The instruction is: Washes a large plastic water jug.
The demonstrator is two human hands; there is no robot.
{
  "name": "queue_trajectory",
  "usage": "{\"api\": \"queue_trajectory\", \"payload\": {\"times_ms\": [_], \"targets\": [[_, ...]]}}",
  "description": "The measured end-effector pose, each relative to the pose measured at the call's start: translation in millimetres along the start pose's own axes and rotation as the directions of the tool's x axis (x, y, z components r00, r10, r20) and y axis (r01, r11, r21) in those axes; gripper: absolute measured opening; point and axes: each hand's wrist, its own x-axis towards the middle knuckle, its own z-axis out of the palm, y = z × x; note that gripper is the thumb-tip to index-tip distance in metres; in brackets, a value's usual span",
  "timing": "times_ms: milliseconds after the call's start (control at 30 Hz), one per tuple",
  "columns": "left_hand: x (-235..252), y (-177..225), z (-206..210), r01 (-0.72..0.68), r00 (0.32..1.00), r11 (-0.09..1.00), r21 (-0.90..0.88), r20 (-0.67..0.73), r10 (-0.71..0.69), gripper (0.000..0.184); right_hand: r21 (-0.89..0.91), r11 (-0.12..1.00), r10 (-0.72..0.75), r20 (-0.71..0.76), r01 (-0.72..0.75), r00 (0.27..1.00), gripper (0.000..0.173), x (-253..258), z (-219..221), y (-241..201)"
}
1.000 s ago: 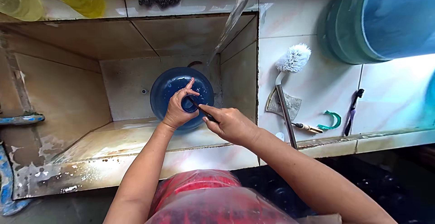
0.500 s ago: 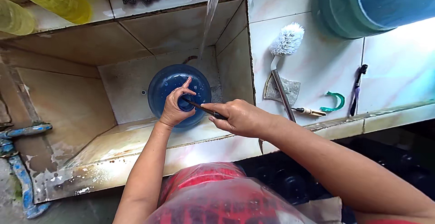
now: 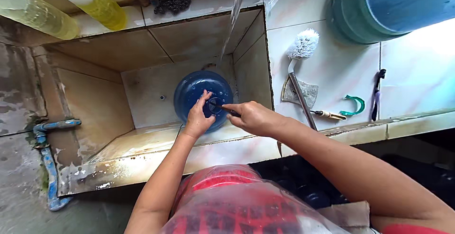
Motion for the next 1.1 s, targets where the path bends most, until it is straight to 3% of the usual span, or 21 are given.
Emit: {"api": "queue_trajectory", "payload": {"times_ms": [67, 100, 133, 167, 200, 233, 300, 367, 467, 567, 633, 700, 767, 867, 967, 1033, 1100], "targets": [[-15.2, 10.3, -10.0, 0.293, 0.956, 0.937, -0.191, 0.052, -0.288, 0.05, 0.206, 0.974, 0.095, 0.0, -0.093, 0.995, 0.037, 0.5, 0.0, 8.7], [-18.5, 14.6, -12.7, 0.473, 0.879, 0.802, -0.366, 0.131, -0.459, 0.036, 0.312, 0.941, 0.138, 0.001, -0.131, 0.99, 0.038, 1.0, 4.8, 13.0], [-16.7, 18.0, -14.4, 0.617, 0.77, 0.573, -0.539, 0.265, -0.58, 0.04, 0.391, 0.908, 0.166, 0.0, -0.153, 0.986, 0.038, 3.4, 11.4, 13.5], [-12.7, 16.4, -13.8, 0.689, 0.668, 0.308, -0.656, 0.409, -0.622, 0.058, 0.434, 0.887, 0.172, -0.002, -0.154, 0.985, 0.039, 5.6, 20.9, 9.6], [-6.4, 11.8, -10.3, 0.685, 0.601, 0.061, -0.726, 0.515, -0.611, 0.073, 0.452, 0.882, 0.153, -0.008, -0.133, 0.988, 0.04, 7.0, 33.0, 2.6], [1.2, 6.0, -4.4, 0.626, 0.576, -0.139, -0.767, 0.575, -0.581, 0.077, 0.457, 0.885, 0.118, -0.025, -0.094, 0.993, 0.042, 7.1, 46.4, -5.7], [12.6, 3.1, 2.9, 0.455, 0.592, -0.394, -0.798, 0.602, -0.535, 0.066, 0.439, 0.898, 0.061, -0.073, -0.023, 0.995, 0.045, -1.6, 64.0, -20.6], [12.8, 10.5, -2.5, 0.36, 0.606, -0.491, -0.793, 0.599, -0.523, 0.048, 0.369, 0.928, -0.002, -0.132, 0.051, 0.991, 0.046, -26.6, 57.6, -28.8], [-9.4, 23.2, -20.8, 0.334, 0.682, -0.527, -0.781, 0.586, -0.437, 0.043, 0.335, 0.929, -0.075, -0.248, 0.158, 0.966, 0.044, -85.6, 30.0, -22.5], [-30.1, 49.1, -29.5, 0.361, 0.835, -0.481, -0.799, 0.506, -0.214, 0.042, 0.58, 0.747, -0.039, -0.45, 0.325, 0.892, 0.041, -131.1, 24.2, 22.5], [-41.4, 70.8, -28.6, 0.308, 0.93, -0.402, -0.862, 0.362, -0.063, 0.031, 0.685, 0.588, 0.02, -0.544, 0.431, 0.839, 0.04, -146.9, 28.5, 57.0], [-48.6, 87.7, -28.8, 0.179, 0.983, -0.255, -0.95, 0.184, 0.004, 0.05, 0.755, 0.442, 0.148, -0.594, 0.484, 0.791, 0.047, -151.9, 40.5, 78.7], [-50.7, 90.9, -34.5, 0.024, 0.996, -0.066, -0.998, 0.018, 0.088, 0.058, 0.802, 0.376, 0.25, -0.57, 0.464, 0.782, 0.051, -151.8, 58.7, 94.0], [-41.1, 79.5, -61.8, -0.22, 0.953, 0.2, -0.955, -0.167, 0.253, 0.046, 0.846, 0.447, 0.363, -0.469, 0.291, 0.805, 0.035, -145.1, 87.0, 92.2], [-21.7, 55.7, -102.4, -0.359, 0.92, 0.486, -0.796, -0.216, 0.326, 0.055, 0.879, 0.427, 0.45, -0.409, 0.211, 0.794, 0.035, -134.9, 111.1, 74.4], [-17.0, 56.3, -132.1, -0.356, 0.931, 0.769, -0.532, -0.273, 0.242, 0.054, 0.856, 0.489, 0.383, -0.382, 0.166, 0.841, 0.042, -124.9, 122.9, 62.6], [-28.7, 104.4, -162.4, -0.18, 0.942, 0.941, -0.286, -0.326, 0.081, 0.059, 0.772, 0.628, 0.315, -0.371, 0.101, 0.873, 0.047, -109.0, 133.2, 44.1]]}}
